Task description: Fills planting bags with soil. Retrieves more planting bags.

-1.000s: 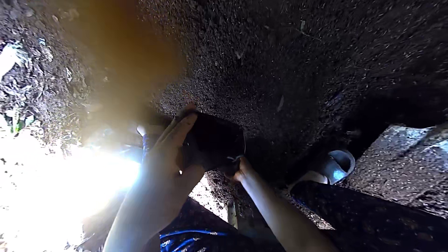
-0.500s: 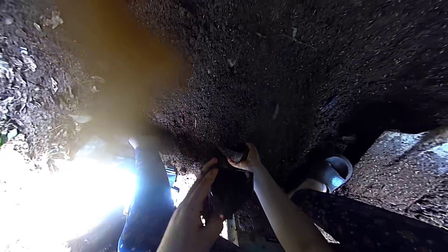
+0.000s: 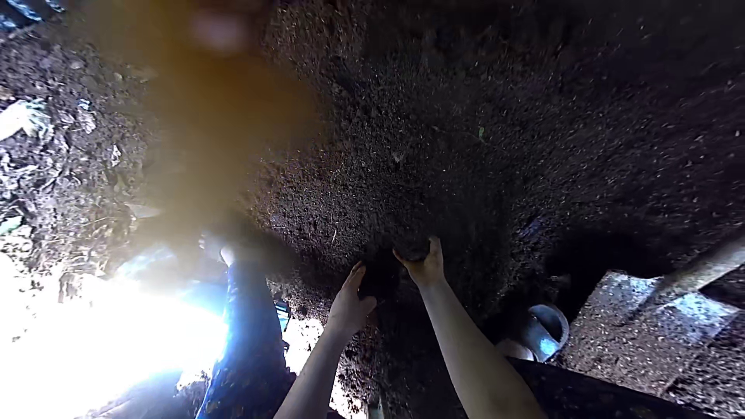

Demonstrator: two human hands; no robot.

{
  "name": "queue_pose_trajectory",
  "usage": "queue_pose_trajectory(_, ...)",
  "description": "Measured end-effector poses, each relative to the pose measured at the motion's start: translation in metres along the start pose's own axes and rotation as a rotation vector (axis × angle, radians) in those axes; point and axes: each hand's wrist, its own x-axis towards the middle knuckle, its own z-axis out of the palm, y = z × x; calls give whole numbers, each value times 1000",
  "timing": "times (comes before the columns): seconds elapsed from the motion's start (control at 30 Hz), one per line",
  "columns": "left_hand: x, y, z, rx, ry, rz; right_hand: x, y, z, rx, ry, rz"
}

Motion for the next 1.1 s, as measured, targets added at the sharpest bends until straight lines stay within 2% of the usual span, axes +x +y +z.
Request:
queue_pose_trajectory(0.23,5,0,0,-11,-8,23,-62,-59,-8,-382,-193,-59)
queue_pose_trajectory(0.37,6,-3,5,-32,-4,49,-109,-77,1,-706,-205,-79)
queue_pose_trajectory(0.47,2,-12,10,-60,38,71,-125,-70,8,-1071,-266,-171)
queue_pose_trajectory(0.57,-8,-15,13,-51,53,109,-134,-61,25,-1538,-319,-337)
queue_pose_trajectory(0.63,-16,-18,16,-23,63,121,-153,-59,49,-1815,-273,-353)
queue_pose_trajectory(0.73,-24,-22,20,8,85,122,-179,-52,77,-2065,-257,-351)
queue_pose_trajectory(0.93,-27,-29,16,59,97,141,-203,-38,82,-2172,-303,-531)
queue_pose_trajectory(1.03,-28,-30,15,76,84,122,-200,-61,61,-1959,-242,-720)
queue_pose_trajectory(1.1,-29,-26,13,102,84,98,-185,-90,36,-1739,-165,-706)
